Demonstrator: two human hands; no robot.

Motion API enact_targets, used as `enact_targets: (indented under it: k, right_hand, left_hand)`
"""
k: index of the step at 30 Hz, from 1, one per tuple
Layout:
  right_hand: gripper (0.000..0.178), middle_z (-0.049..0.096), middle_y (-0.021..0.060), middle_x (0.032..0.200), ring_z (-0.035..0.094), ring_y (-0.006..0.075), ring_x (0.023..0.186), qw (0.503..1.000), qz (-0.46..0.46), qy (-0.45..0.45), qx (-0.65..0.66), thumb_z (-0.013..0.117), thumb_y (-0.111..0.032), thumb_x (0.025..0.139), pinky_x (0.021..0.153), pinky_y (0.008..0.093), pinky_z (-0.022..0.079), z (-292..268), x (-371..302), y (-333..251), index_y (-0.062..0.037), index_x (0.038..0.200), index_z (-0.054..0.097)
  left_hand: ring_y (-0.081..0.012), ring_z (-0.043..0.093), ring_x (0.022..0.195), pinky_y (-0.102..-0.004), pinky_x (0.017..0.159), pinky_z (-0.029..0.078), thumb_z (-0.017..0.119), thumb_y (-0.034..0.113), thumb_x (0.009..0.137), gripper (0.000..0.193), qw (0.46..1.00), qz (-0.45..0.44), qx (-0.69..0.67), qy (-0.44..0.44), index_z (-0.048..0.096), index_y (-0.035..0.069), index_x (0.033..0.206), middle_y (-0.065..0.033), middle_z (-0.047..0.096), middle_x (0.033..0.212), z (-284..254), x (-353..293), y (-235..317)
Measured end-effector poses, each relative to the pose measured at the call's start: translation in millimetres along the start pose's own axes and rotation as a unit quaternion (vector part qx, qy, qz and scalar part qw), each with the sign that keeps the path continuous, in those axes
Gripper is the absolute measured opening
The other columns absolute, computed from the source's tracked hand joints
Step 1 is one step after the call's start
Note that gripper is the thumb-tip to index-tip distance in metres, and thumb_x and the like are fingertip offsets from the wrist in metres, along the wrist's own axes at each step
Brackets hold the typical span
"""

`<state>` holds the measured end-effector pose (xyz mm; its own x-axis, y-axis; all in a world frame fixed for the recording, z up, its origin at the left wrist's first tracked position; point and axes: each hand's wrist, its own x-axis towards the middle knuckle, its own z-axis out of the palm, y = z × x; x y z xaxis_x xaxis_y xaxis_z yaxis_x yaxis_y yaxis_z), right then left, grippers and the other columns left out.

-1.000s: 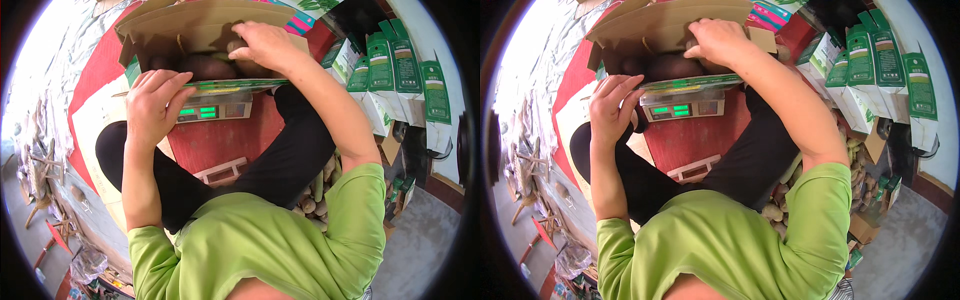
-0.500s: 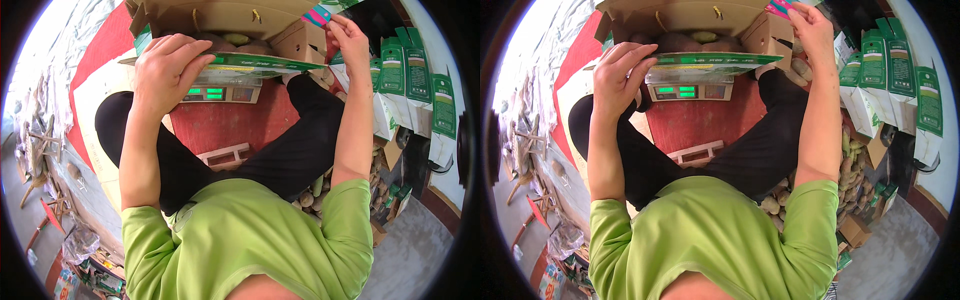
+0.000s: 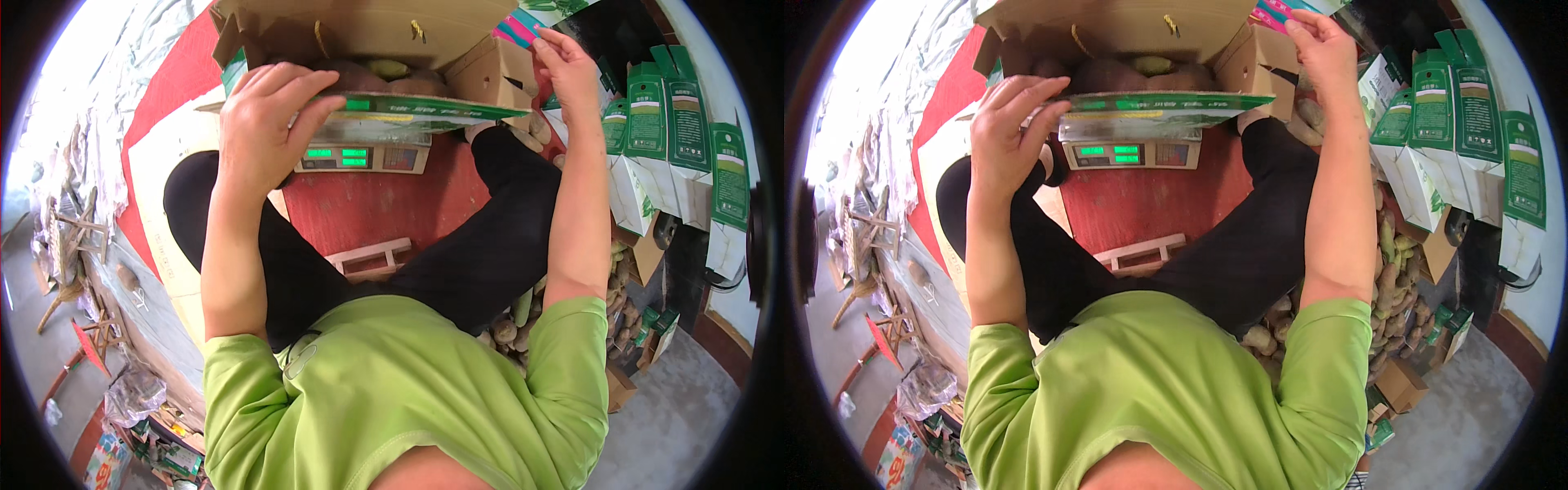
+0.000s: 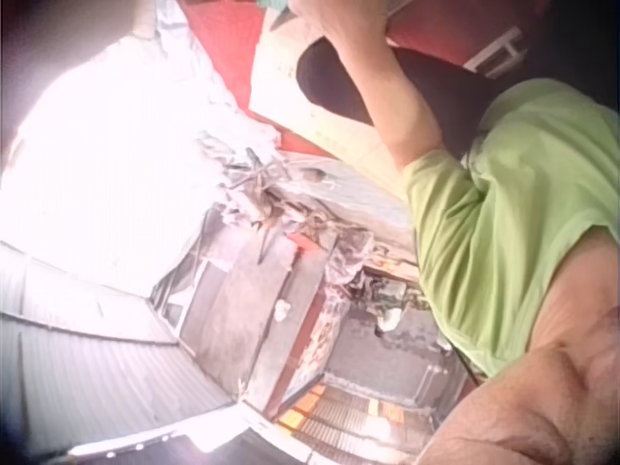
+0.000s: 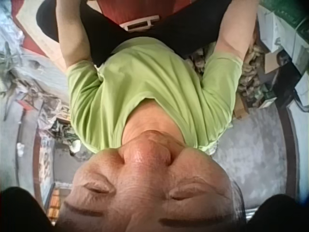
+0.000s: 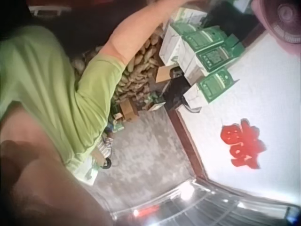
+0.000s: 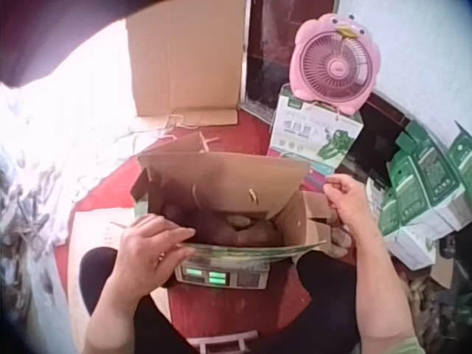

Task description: The recorder is weighing and packing sweet potatoes into cardboard boxes in a factory environment.

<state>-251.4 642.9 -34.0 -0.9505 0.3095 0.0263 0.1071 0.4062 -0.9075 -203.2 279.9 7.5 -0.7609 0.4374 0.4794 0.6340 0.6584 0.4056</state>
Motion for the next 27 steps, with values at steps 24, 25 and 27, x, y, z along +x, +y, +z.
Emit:
enact_targets:
  k: [24, 25, 27]
  right_hand:
    - [0.016, 0.063, 0.0101, 0.093, 0.056, 0.0307, 0.093, 0.906, -0.278, -0.068, -0.311, 0.067, -0.016, 0.076, 0.08, 0.0396, 0.045, 44.0, 35.3, -45.0, -0.0082, 0.09, 0.068]
    - [0.014, 0.062, 0.0097, 0.092, 0.056, 0.031, 0.092, 0.899, -0.29, -0.074, -0.319, 0.066, -0.015, 0.076, 0.08, 0.0401, 0.045, 45.5, 34.2, -46.1, -0.008, 0.089, 0.067]
    - [0.013, 0.06, 0.0095, 0.089, 0.056, 0.0309, 0.092, 0.9, -0.277, -0.072, -0.33, 0.065, -0.014, 0.077, 0.078, 0.0405, 0.045, 52.7, 26.6, -59.4, -0.0069, 0.088, 0.065]
  left_hand:
    - [-0.0209, 0.061, 0.088, -0.0341, 0.074, 0.049, 0.06, 0.011, 0.073, 0.008, 0.949, 0.058, 0.188, -0.247, 0.061, 0.014, 0.081, -0.0024, 0.057, 0.083, -19.8, 25.1, -0.3]
    - [-0.02, 0.061, 0.088, -0.0336, 0.074, 0.049, 0.06, 0.013, 0.074, 0.007, 0.947, 0.066, 0.187, -0.251, 0.062, 0.014, 0.081, -0.0021, 0.058, 0.083, -17.6, 26.3, -2.6]
    - [-0.0188, 0.062, 0.087, -0.0332, 0.072, 0.049, 0.06, 0.015, 0.075, 0.007, 0.945, 0.062, 0.197, -0.253, 0.064, 0.015, 0.081, -0.0011, 0.059, 0.083, -14.6, 26.6, -4.7]
